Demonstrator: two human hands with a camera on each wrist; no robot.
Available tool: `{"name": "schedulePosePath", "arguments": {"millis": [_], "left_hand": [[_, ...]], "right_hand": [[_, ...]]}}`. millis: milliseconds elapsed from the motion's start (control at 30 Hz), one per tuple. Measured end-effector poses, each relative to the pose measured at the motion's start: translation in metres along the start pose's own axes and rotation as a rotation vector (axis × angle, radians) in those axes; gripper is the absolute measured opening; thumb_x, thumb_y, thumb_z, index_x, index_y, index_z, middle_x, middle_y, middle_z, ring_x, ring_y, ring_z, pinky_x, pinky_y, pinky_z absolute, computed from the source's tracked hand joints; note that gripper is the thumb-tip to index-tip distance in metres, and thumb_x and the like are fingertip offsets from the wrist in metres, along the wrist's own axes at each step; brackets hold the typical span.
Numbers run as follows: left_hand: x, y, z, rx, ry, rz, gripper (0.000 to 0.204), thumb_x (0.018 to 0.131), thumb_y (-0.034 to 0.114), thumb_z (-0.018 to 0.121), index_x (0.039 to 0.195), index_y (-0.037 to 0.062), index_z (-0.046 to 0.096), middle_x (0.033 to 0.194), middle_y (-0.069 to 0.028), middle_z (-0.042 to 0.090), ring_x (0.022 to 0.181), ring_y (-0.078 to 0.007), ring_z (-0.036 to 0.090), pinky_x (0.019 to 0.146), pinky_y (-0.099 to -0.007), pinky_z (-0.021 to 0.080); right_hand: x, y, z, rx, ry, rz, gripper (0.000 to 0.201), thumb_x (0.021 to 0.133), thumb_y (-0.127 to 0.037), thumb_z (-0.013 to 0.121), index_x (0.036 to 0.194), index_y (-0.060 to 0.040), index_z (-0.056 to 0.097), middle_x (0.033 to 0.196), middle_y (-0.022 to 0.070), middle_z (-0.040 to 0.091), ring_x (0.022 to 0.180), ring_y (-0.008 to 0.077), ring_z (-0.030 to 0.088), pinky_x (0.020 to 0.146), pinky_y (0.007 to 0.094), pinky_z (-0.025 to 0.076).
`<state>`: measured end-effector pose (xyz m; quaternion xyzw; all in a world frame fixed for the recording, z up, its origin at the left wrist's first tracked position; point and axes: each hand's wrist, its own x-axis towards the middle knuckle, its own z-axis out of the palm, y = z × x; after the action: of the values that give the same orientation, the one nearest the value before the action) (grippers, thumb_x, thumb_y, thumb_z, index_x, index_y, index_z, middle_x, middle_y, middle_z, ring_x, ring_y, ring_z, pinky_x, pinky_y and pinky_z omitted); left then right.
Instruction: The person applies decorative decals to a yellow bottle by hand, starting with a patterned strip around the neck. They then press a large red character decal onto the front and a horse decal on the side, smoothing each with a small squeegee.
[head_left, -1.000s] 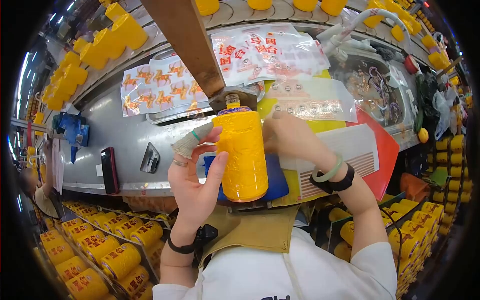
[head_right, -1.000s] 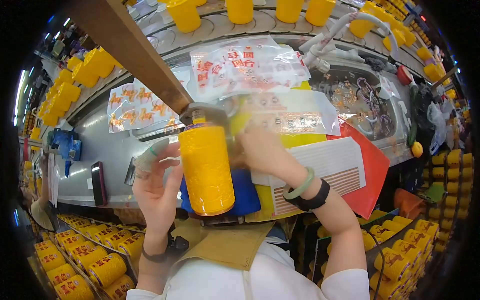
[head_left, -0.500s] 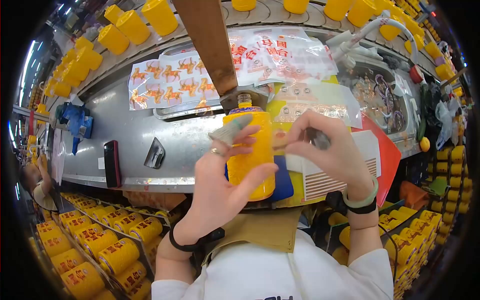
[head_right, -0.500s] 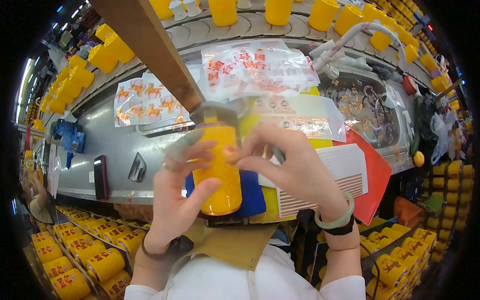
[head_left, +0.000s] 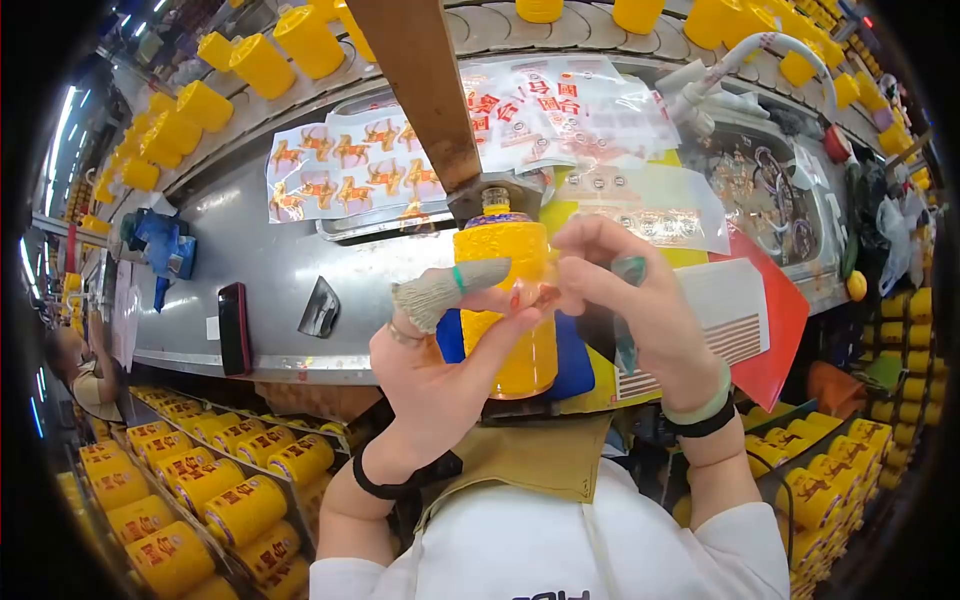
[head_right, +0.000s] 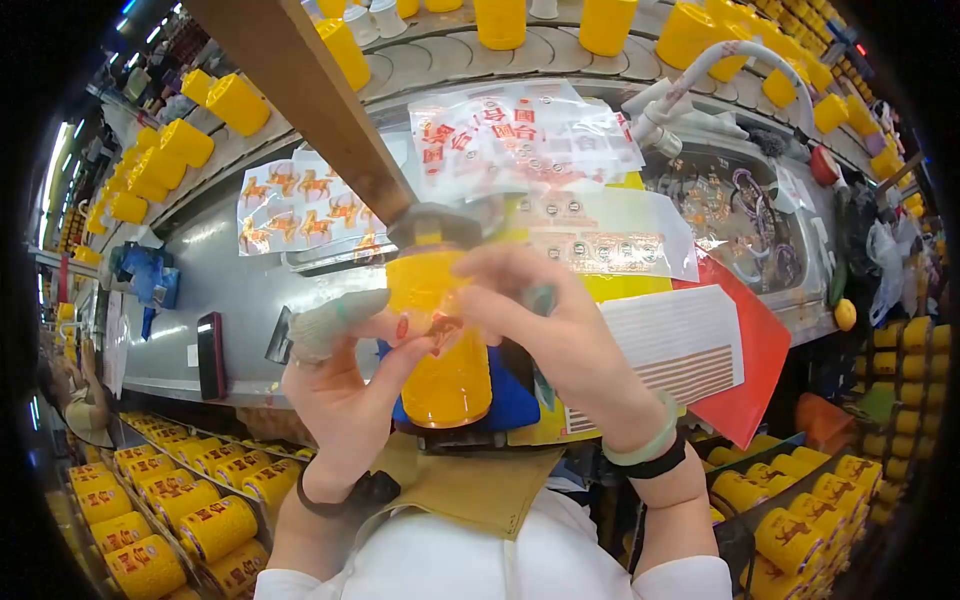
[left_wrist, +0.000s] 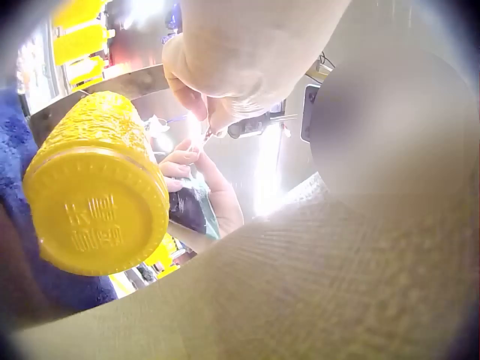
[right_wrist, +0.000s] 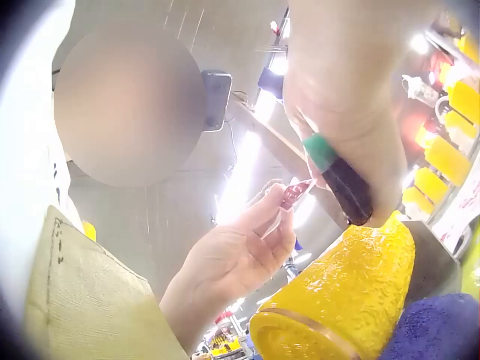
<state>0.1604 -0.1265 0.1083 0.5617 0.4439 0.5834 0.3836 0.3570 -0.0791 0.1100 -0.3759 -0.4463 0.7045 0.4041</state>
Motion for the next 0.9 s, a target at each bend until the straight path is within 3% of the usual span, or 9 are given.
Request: {"name": "schedulePosePath", "arguments": {"millis": [167, 233, 433, 567, 633, 767, 833, 900], "left_hand": [[-0.002, -0.006, -0.003, -0.004, 0.068, 0.061, 0.030, 0.082, -0.009, 0.084, 0.110, -0.0016, 0.073, 0.102, -0.0090, 0.073, 0.095, -0.0177, 0.071, 0.088, -0.0314, 0.055], [0.000, -0.007, -0.006, 0.145, 0.002, 0.229, 0.029, 0.081, -0.008, 0.083, 0.107, 0.0003, 0.075, 0.107, -0.0105, 0.071, 0.095, -0.0202, 0.070, 0.087, -0.0317, 0.054], [-0.007, -0.006, -0.012, 0.369, -0.103, 0.403, 0.027, 0.080, -0.008, 0.082, 0.104, 0.0019, 0.076, 0.106, -0.0113, 0.069, 0.093, -0.0226, 0.069, 0.087, -0.0338, 0.054], [-0.003, -0.010, -0.005, 0.223, -0.048, 0.320, 0.030, 0.083, -0.010, 0.079, 0.110, 0.0008, 0.073, 0.105, -0.0106, 0.070, 0.096, -0.0207, 0.069, 0.090, -0.0335, 0.054], [-0.004, -0.012, -0.004, -0.052, -0.066, 0.148, 0.036, 0.087, -0.012, 0.075, 0.120, -0.0018, 0.067, 0.105, -0.0099, 0.070, 0.098, -0.0183, 0.068, 0.094, -0.0332, 0.053], [-0.005, -0.014, -0.004, -0.148, -0.060, 0.051, 0.041, 0.090, -0.014, 0.071, 0.129, -0.0046, 0.061, 0.105, -0.0090, 0.070, 0.100, -0.0165, 0.068, 0.096, -0.0327, 0.052], [-0.005, -0.016, -0.005, -0.131, -0.065, 0.031, 0.040, 0.092, -0.012, 0.071, 0.129, -0.0055, 0.059, 0.105, -0.0093, 0.070, 0.101, -0.0163, 0.068, 0.096, -0.0326, 0.053], [-0.005, -0.015, -0.005, -0.130, -0.071, 0.029, 0.040, 0.091, -0.012, 0.072, 0.129, -0.0047, 0.061, 0.105, -0.0092, 0.070, 0.100, -0.0163, 0.068, 0.095, -0.0328, 0.053]], "right_hand": [[0.000, 0.007, 0.008, 0.026, 0.081, -0.013, 0.028, 0.099, -0.012, 0.069, 0.124, -0.0008, 0.066, 0.092, -0.0008, 0.061, 0.082, 0.0073, 0.054, 0.075, 0.0238, 0.045], [-0.002, 0.007, 0.011, -0.019, 0.137, -0.039, 0.028, 0.099, -0.011, 0.068, 0.124, -0.0006, 0.066, 0.091, -0.0009, 0.061, 0.083, 0.0069, 0.054, 0.074, 0.0238, 0.044], [-0.007, 0.015, 0.012, 0.000, 0.185, -0.096, 0.027, 0.099, -0.010, 0.067, 0.123, -0.0004, 0.065, 0.091, -0.0008, 0.061, 0.082, 0.0066, 0.052, 0.075, 0.0240, 0.044], [-0.009, 0.015, 0.012, 0.067, 0.169, -0.072, 0.028, 0.099, -0.010, 0.067, 0.126, -0.0008, 0.065, 0.093, 0.0003, 0.063, 0.082, 0.0069, 0.053, 0.075, 0.0243, 0.044], [-0.009, 0.009, 0.011, 0.118, 0.092, -0.013, 0.033, 0.101, -0.012, 0.063, 0.131, 0.0001, 0.061, 0.096, 0.0021, 0.064, 0.082, 0.0094, 0.056, 0.077, 0.0249, 0.046], [-0.009, 0.007, 0.005, 0.093, 0.039, -0.023, 0.030, 0.098, -0.011, 0.069, 0.127, -0.0014, 0.067, 0.098, 0.0018, 0.068, 0.085, 0.0070, 0.057, 0.078, 0.0247, 0.047], [-0.009, 0.008, 0.009, -0.170, 0.076, -0.158, 0.030, 0.097, -0.012, 0.073, 0.124, -0.0016, 0.068, 0.096, 0.0006, 0.069, 0.088, 0.0073, 0.061, 0.081, 0.0254, 0.049], [-0.008, 0.009, 0.007, -0.154, 0.098, -0.121, 0.029, 0.096, -0.011, 0.074, 0.123, -0.0018, 0.069, 0.095, 0.0003, 0.069, 0.089, 0.0073, 0.061, 0.082, 0.0255, 0.049]]}}
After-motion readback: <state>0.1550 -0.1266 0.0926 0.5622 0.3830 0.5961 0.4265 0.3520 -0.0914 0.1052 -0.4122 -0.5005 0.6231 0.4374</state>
